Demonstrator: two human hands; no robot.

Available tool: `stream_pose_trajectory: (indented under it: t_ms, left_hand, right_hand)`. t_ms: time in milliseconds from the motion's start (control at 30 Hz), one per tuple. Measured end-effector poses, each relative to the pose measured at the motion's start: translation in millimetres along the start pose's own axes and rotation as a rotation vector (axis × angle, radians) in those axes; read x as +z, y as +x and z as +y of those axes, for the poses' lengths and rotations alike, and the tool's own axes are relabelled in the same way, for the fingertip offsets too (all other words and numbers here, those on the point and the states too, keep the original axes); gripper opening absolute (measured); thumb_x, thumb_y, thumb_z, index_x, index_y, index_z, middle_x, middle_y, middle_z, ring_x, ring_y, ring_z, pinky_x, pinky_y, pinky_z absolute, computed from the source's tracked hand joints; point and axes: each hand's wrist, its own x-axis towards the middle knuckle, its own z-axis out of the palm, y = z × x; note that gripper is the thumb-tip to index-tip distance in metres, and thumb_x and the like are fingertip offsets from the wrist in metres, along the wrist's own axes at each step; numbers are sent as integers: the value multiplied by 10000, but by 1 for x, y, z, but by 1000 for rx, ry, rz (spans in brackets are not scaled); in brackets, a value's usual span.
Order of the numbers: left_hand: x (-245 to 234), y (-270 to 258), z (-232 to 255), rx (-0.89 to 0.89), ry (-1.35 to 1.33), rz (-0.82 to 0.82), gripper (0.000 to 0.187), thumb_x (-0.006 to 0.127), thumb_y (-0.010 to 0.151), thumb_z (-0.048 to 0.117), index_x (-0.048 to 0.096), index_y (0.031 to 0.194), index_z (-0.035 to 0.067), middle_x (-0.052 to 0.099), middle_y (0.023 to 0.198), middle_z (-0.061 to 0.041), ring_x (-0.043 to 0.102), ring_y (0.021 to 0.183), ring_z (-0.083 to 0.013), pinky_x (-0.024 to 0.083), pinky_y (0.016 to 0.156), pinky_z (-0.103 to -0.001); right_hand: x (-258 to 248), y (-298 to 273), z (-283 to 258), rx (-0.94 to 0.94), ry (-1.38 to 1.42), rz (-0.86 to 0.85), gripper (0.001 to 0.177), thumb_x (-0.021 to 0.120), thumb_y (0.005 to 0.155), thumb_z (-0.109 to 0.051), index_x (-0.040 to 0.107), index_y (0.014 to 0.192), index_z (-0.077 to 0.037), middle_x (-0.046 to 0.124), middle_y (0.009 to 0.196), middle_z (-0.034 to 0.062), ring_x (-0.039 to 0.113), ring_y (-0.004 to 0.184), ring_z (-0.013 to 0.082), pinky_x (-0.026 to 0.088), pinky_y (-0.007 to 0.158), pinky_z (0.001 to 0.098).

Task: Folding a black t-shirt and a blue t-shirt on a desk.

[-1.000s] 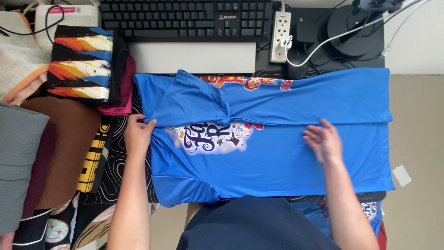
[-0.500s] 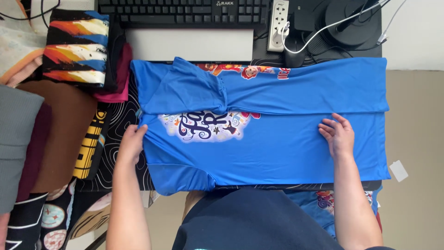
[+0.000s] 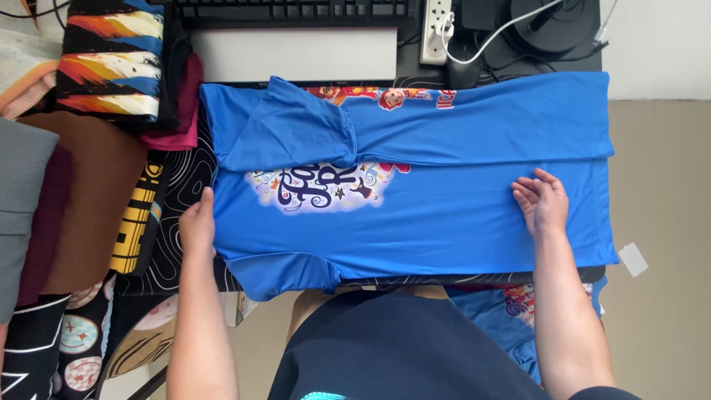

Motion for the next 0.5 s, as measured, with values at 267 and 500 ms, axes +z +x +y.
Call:
stream_pose_trajectory:
  t_ms: [267,500]
  left_hand:
    - [-15,15,-8,-5,-432,-119,262,724,1038,312,650,1097,68,667,985,-29,604,876,-122,542,785,-303]
    - [-18,-20,81,-118,-220,-241,427,694,863,93,548,1234,244,681,1031,-35,649,946,-147,542,782,-354]
  right_hand:
    - [1,1,2,-19,36,-10,252,516,1058,-74,546,1306,-46,704,1082,181,761,943,286,653,777,352]
    - [0,4,4,-29,25,2,217,524,1069,-90,551,1279,-41,704,1076,172,763,940,276,655,773,340]
